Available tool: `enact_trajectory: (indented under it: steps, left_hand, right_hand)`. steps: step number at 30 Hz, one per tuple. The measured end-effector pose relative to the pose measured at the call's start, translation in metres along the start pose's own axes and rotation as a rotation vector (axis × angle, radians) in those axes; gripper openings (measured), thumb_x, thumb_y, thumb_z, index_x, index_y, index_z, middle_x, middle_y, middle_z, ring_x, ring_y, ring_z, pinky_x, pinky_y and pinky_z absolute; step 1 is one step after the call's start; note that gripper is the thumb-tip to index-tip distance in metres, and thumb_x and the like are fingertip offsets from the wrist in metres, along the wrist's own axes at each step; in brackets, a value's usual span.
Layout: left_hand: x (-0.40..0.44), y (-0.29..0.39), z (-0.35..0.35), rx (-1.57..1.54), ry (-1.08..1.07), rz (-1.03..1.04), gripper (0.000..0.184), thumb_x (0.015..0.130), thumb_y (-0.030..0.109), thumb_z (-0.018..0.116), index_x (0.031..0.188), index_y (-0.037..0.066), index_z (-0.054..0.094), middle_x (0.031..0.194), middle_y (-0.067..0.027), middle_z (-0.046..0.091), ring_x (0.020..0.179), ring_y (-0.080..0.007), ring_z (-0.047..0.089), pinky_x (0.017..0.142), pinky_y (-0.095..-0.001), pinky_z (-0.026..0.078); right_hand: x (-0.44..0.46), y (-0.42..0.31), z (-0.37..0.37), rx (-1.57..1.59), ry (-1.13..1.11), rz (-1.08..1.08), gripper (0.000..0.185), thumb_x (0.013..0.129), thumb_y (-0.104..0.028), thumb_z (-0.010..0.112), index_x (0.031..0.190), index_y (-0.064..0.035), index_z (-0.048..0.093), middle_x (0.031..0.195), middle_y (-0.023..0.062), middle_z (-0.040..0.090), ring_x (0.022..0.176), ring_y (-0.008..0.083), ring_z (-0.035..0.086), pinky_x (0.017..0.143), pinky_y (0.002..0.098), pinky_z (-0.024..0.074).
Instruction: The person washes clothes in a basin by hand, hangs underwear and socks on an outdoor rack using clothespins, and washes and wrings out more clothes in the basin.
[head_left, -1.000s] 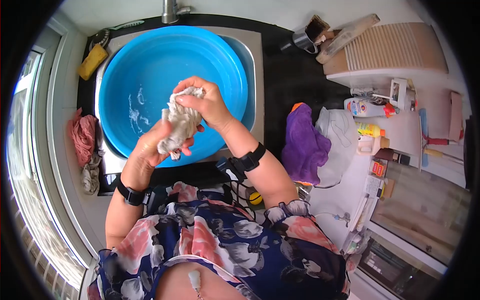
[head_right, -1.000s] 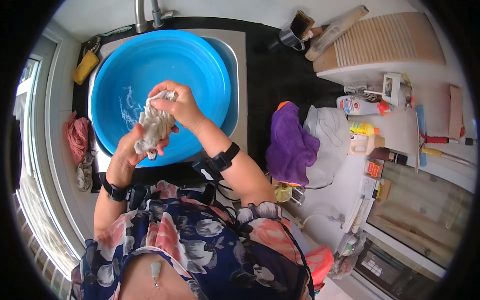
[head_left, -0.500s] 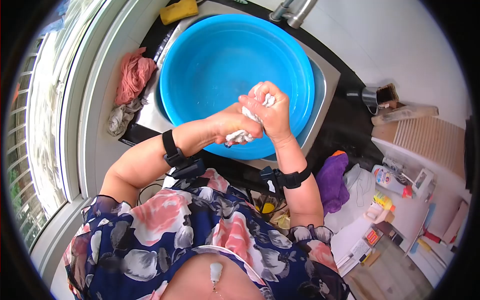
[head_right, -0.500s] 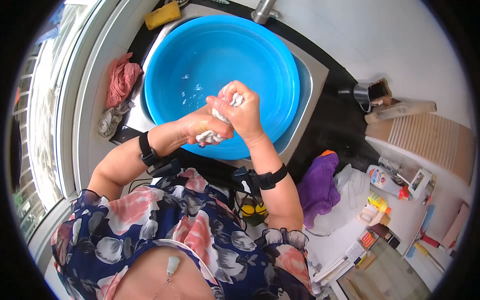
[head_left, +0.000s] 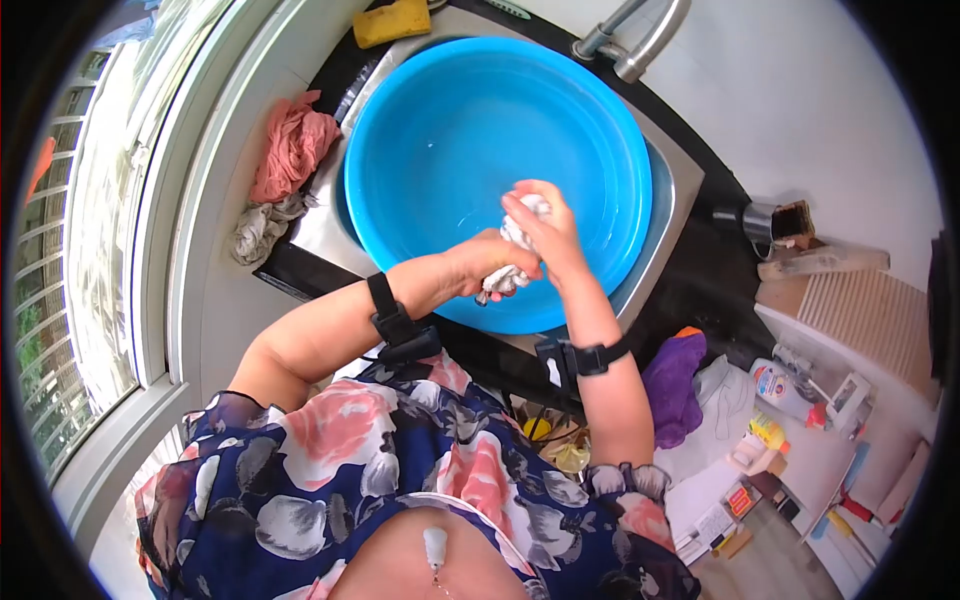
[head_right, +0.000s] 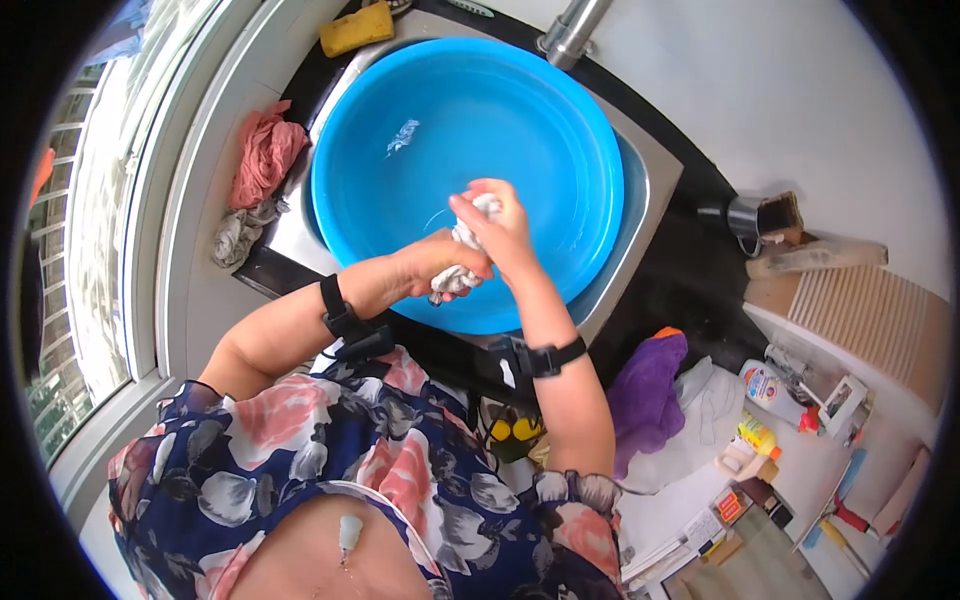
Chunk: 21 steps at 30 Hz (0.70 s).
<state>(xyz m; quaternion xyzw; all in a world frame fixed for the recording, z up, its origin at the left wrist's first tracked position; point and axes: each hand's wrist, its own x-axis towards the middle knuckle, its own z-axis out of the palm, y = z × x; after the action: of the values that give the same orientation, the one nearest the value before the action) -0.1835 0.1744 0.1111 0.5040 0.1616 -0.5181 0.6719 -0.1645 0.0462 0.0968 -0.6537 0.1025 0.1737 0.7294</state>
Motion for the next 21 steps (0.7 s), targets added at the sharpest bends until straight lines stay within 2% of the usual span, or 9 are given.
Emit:
enact_trajectory:
  steps: [1, 4, 6, 8, 11, 13, 15, 17, 21]
  left_hand:
    - [-0.003, -0.002, -0.004, 0.015, 0.02, 0.067, 0.027, 0.066, 0.022, 0.071, 0.081, 0.003, 0.059, 0.061, -0.0051, 0.056, 0.049, -0.0159, 0.056, 0.038, -0.0287, 0.042]
    - [0.004, -0.008, -0.007, 0.391, 0.213, 0.452, 0.033, 0.07, 0.027, 0.071, 0.084, 0.0, 0.059, 0.067, -0.0074, 0.058, 0.057, -0.0228, 0.06, 0.051, -0.0359, 0.051]
    - [0.019, -0.017, 0.006, 0.972, 0.271, 0.605, 0.052, 0.069, 0.03, 0.075, 0.103, -0.004, 0.057, 0.094, -0.0176, 0.063, 0.079, -0.032, 0.064, 0.075, -0.0403, 0.053]
    - [0.004, -0.01, 0.023, 0.928, 0.214, 0.504, 0.077, 0.065, 0.031, 0.081, 0.126, -0.003, 0.046, 0.122, -0.0262, 0.053, 0.102, -0.0378, 0.059, 0.089, -0.0411, 0.048]
    - [-0.024, 0.006, 0.025, 0.655, 0.029, 0.566, 0.091, 0.066, 0.031, 0.082, 0.138, 0.001, 0.035, 0.133, -0.0283, 0.045, 0.114, -0.0407, 0.052, 0.095, -0.0426, 0.045]
    - [-0.029, 0.01, -0.007, 0.916, 0.391, 1.017, 0.082, 0.071, 0.031, 0.08, 0.136, 0.002, 0.04, 0.129, -0.0262, 0.049, 0.116, -0.0406, 0.05, 0.098, -0.0456, 0.042]
    - [-0.057, 0.03, -0.058, 1.103, 0.937, 1.084, 0.061, 0.069, 0.025, 0.079, 0.12, 0.001, 0.055, 0.125, -0.0214, 0.053, 0.116, -0.0381, 0.05, 0.096, -0.0452, 0.043]
    - [-0.1, 0.047, -0.104, 1.233, 1.502, 0.944, 0.054, 0.065, 0.017, 0.077, 0.114, 0.004, 0.059, 0.117, -0.018, 0.055, 0.107, -0.0359, 0.053, 0.089, -0.0458, 0.044]
    - [-0.101, 0.014, -0.192, 1.489, 1.753, 0.422, 0.065, 0.07, 0.025, 0.074, 0.126, 0.005, 0.047, 0.112, -0.017, 0.052, 0.099, -0.0331, 0.055, 0.089, -0.0478, 0.041]
  right_hand:
    - [-0.006, 0.001, -0.012, -0.106, 0.025, -0.046, 0.064, 0.077, -0.024, 0.079, 0.128, -0.0038, 0.046, 0.119, 0.0127, 0.055, 0.111, 0.0208, 0.053, 0.091, 0.0321, 0.0453]
    - [-0.033, 0.008, -0.019, 0.007, 0.09, -0.018, 0.069, 0.079, -0.021, 0.076, 0.135, -0.0022, 0.041, 0.127, 0.0146, 0.052, 0.119, 0.0241, 0.05, 0.097, 0.0355, 0.0428]
    - [-0.048, 0.01, -0.012, 0.001, 0.037, -0.065, 0.067, 0.08, -0.019, 0.075, 0.136, -0.0012, 0.041, 0.127, 0.0143, 0.052, 0.117, 0.0241, 0.051, 0.097, 0.0354, 0.0437]
    - [-0.054, 0.006, -0.014, 0.221, 0.311, -0.042, 0.06, 0.081, -0.01, 0.071, 0.133, 0.0004, 0.044, 0.123, 0.0134, 0.055, 0.111, 0.0233, 0.056, 0.094, 0.0334, 0.0463]
    - [-0.055, 0.004, -0.055, 0.287, 0.432, -0.059, 0.051, 0.079, 0.001, 0.065, 0.128, 0.0025, 0.049, 0.117, 0.0128, 0.059, 0.101, 0.0232, 0.061, 0.087, 0.0328, 0.0512]
    - [-0.063, -0.002, -0.091, 0.257, 0.518, -0.105, 0.05, 0.078, 0.003, 0.064, 0.127, 0.0029, 0.05, 0.115, 0.0134, 0.059, 0.099, 0.0239, 0.062, 0.085, 0.0339, 0.0527]
    - [-0.075, -0.011, -0.126, 0.128, 0.615, -0.211, 0.05, 0.078, 0.002, 0.064, 0.126, 0.0029, 0.051, 0.115, 0.0144, 0.059, 0.099, 0.0244, 0.062, 0.086, 0.0345, 0.0525]
    - [-0.087, -0.013, -0.169, -0.109, 0.708, -0.285, 0.052, 0.076, 0.0, 0.065, 0.125, 0.003, 0.052, 0.116, 0.0151, 0.06, 0.102, 0.0251, 0.061, 0.089, 0.0354, 0.0506]
    - [-0.087, 0.014, -0.249, -0.627, 0.905, -0.271, 0.062, 0.07, -0.013, 0.07, 0.127, 0.0002, 0.052, 0.123, 0.0182, 0.059, 0.108, 0.0306, 0.06, 0.095, 0.0385, 0.0452]
